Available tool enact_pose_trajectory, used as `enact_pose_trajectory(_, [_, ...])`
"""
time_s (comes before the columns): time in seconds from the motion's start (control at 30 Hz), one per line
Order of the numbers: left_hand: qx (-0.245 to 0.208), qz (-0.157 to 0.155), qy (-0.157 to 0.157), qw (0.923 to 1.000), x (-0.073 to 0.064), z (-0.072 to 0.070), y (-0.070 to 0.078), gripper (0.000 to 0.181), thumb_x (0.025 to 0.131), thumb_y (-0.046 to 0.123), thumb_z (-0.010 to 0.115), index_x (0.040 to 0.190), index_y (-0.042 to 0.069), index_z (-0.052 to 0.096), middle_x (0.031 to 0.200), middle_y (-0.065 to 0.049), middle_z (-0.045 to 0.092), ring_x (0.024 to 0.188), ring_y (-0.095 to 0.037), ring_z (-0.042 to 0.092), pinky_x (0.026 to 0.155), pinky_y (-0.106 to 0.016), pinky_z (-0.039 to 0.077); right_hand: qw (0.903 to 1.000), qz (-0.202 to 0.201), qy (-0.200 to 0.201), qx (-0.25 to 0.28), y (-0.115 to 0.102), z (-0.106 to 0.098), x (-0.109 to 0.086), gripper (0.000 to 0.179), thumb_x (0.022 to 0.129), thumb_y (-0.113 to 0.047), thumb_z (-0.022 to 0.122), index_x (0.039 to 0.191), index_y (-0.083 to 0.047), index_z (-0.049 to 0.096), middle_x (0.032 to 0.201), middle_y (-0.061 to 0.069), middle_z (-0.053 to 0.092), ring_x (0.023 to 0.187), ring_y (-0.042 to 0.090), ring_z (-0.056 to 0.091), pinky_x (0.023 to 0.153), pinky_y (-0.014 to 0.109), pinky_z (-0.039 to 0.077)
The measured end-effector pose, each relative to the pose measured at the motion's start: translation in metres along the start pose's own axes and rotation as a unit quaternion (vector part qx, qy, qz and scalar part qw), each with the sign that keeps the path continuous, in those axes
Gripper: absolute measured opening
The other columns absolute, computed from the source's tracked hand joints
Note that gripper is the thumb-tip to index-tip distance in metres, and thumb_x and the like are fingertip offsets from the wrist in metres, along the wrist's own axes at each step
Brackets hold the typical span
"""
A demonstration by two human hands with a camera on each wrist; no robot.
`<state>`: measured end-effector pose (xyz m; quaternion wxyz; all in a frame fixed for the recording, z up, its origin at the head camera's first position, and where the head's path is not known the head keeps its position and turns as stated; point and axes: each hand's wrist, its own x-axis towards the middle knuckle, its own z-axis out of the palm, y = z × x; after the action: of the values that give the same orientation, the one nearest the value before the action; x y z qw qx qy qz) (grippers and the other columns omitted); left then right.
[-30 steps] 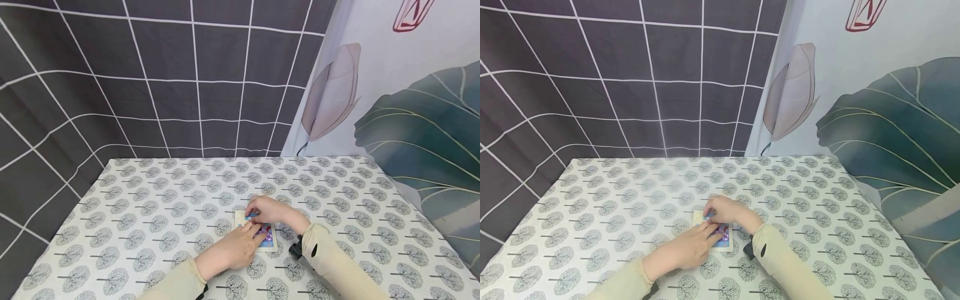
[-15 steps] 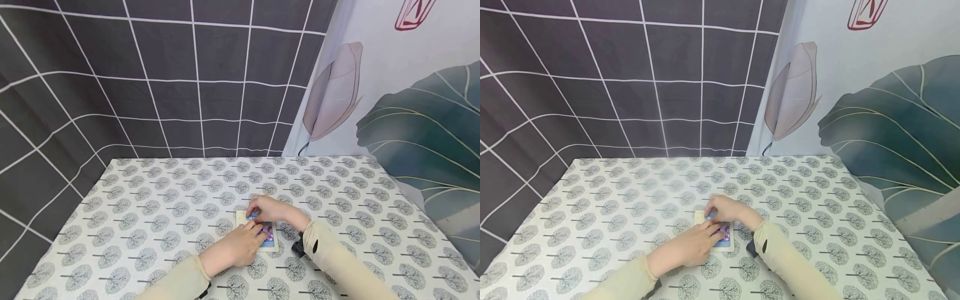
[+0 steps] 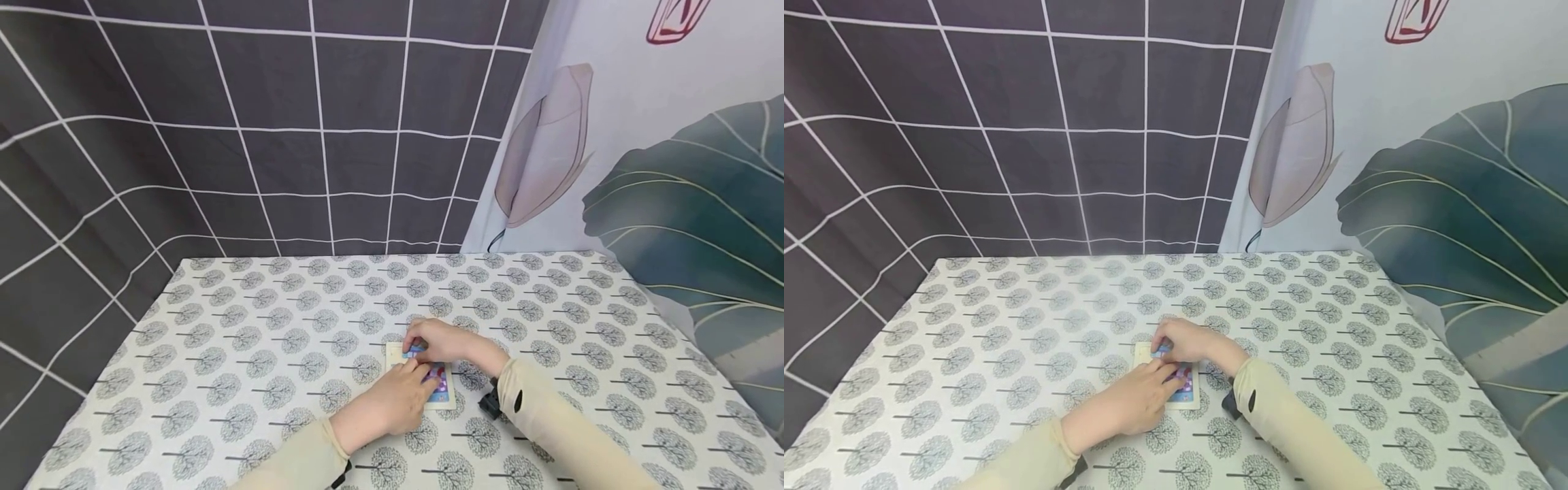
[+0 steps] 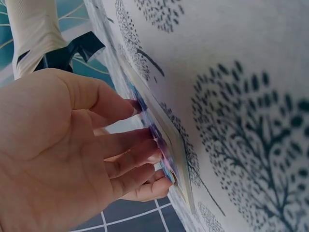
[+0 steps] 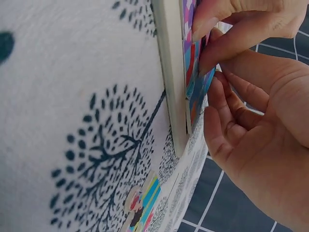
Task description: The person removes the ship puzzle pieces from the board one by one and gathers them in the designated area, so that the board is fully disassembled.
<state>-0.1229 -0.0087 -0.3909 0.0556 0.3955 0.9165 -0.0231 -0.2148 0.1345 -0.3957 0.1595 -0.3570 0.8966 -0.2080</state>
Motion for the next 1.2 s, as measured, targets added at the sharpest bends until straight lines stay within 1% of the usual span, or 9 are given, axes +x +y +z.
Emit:
enact_pose_trajectory(0.2, [-0.008, -0.023, -0.034, 0.9991, -0.001, -0.004, 0.003, 0.059, 0.082, 0.025, 0.063, 0.137, 0.015, 0.046, 0.145, -0.006, 0.039, 0.131, -0.020, 0.034, 0.109, -0.032, 0.034, 0.9997, -0.007, 0.023, 0.004, -0.001, 0.003, -0.003, 0.018, 0.078, -0.008, 0.069, 0.096, -0.012, 0.067, 0.102, -0.002, 0.059, 0.094, 0.014, 0.055, 0.091, 0.035, 0.048])
enact_pose_trajectory(0.37, [-0.012, -0.026, -0.037, 0.9989, -0.001, -0.005, 0.003, 0.060, 0.082, 0.024, 0.063, 0.138, 0.015, 0.045, 0.146, -0.005, 0.037, 0.132, -0.020, 0.032, 0.110, -0.032, 0.033, 0.9987, -0.020, 0.044, 0.013, 0.001, 0.005, -0.005, 0.019, 0.077, -0.008, 0.071, 0.096, -0.012, 0.068, 0.099, -0.005, 0.061, 0.093, 0.013, 0.056, 0.090, 0.033, 0.048])
enact_pose_trajectory(0.53, [-0.027, -0.027, -0.039, 0.9985, -0.003, -0.003, 0.004, 0.059, 0.085, 0.025, 0.060, 0.140, 0.015, 0.043, 0.147, -0.004, 0.036, 0.134, -0.020, 0.030, 0.109, -0.035, 0.034, 0.9979, -0.036, 0.047, 0.028, 0.004, 0.002, -0.009, 0.025, 0.073, -0.004, 0.073, 0.097, -0.011, 0.069, 0.100, -0.004, 0.063, 0.094, 0.013, 0.058, 0.090, 0.033, 0.049])
enact_pose_trajectory(0.67, [-0.010, -0.029, -0.043, 0.9986, -0.006, -0.001, 0.007, 0.059, 0.089, 0.030, 0.056, 0.143, 0.014, 0.038, 0.149, -0.004, 0.034, 0.134, -0.020, 0.033, 0.109, -0.036, 0.035, 0.9977, -0.030, 0.047, 0.038, 0.006, 0.002, -0.011, 0.032, 0.071, -0.002, 0.073, 0.101, -0.012, 0.069, 0.098, -0.005, 0.063, 0.091, 0.012, 0.057, 0.085, 0.027, 0.050])
enact_pose_trajectory(0.73, [0.005, -0.024, -0.042, 0.9988, -0.008, 0.000, 0.007, 0.059, 0.090, 0.033, 0.054, 0.144, 0.014, 0.037, 0.149, -0.003, 0.033, 0.133, -0.019, 0.034, 0.109, -0.034, 0.035, 0.9973, -0.024, 0.050, 0.047, 0.008, 0.003, -0.011, 0.034, 0.071, -0.001, 0.073, 0.102, -0.013, 0.068, 0.097, -0.006, 0.063, 0.090, 0.011, 0.057, 0.083, 0.024, 0.050])
enact_pose_trajectory(0.8, [0.007, -0.019, -0.039, 0.9991, -0.009, 0.000, 0.007, 0.059, 0.092, 0.035, 0.052, 0.144, 0.013, 0.036, 0.150, -0.003, 0.032, 0.134, -0.019, 0.034, 0.110, -0.033, 0.033, 0.9967, -0.027, 0.056, 0.052, 0.009, 0.003, -0.011, 0.034, 0.071, 0.000, 0.073, 0.103, -0.012, 0.067, 0.097, -0.004, 0.063, 0.089, 0.011, 0.057, 0.082, 0.024, 0.051])
enact_pose_trajectory(1.0, [-0.027, 0.007, -0.033, 0.9991, -0.014, 0.003, 0.001, 0.054, 0.095, 0.036, 0.046, 0.141, 0.011, 0.040, 0.149, -0.004, 0.033, 0.137, -0.020, 0.032, 0.113, -0.032, 0.028, 0.9963, -0.035, 0.065, 0.045, 0.013, 0.004, -0.012, 0.031, 0.073, -0.001, 0.072, 0.102, -0.011, 0.067, 0.097, -0.002, 0.065, 0.090, 0.012, 0.058, 0.083, 0.027, 0.051])
enact_pose_trajectory(1.1, [-0.050, 0.010, -0.026, 0.9984, -0.020, 0.003, -0.004, 0.052, 0.094, 0.035, 0.048, 0.139, 0.008, 0.044, 0.147, -0.004, 0.037, 0.135, -0.018, 0.036, 0.112, -0.032, 0.030, 0.9963, -0.032, 0.059, 0.053, 0.014, 0.005, -0.013, 0.031, 0.073, -0.002, 0.072, 0.103, -0.012, 0.067, 0.095, -0.004, 0.064, 0.089, 0.010, 0.057, 0.083, 0.026, 0.051])
enact_pose_trajectory(1.2, [-0.062, 0.008, -0.018, 0.9979, -0.027, 0.001, -0.009, 0.052, 0.093, 0.035, 0.051, 0.136, 0.006, 0.047, 0.145, -0.002, 0.041, 0.132, -0.016, 0.040, 0.110, -0.032, 0.033, 0.9964, -0.035, 0.050, 0.059, 0.015, 0.005, -0.014, 0.033, 0.073, -0.005, 0.074, 0.105, -0.012, 0.067, 0.093, -0.006, 0.062, 0.087, 0.008, 0.056, 0.080, 0.023, 0.051])
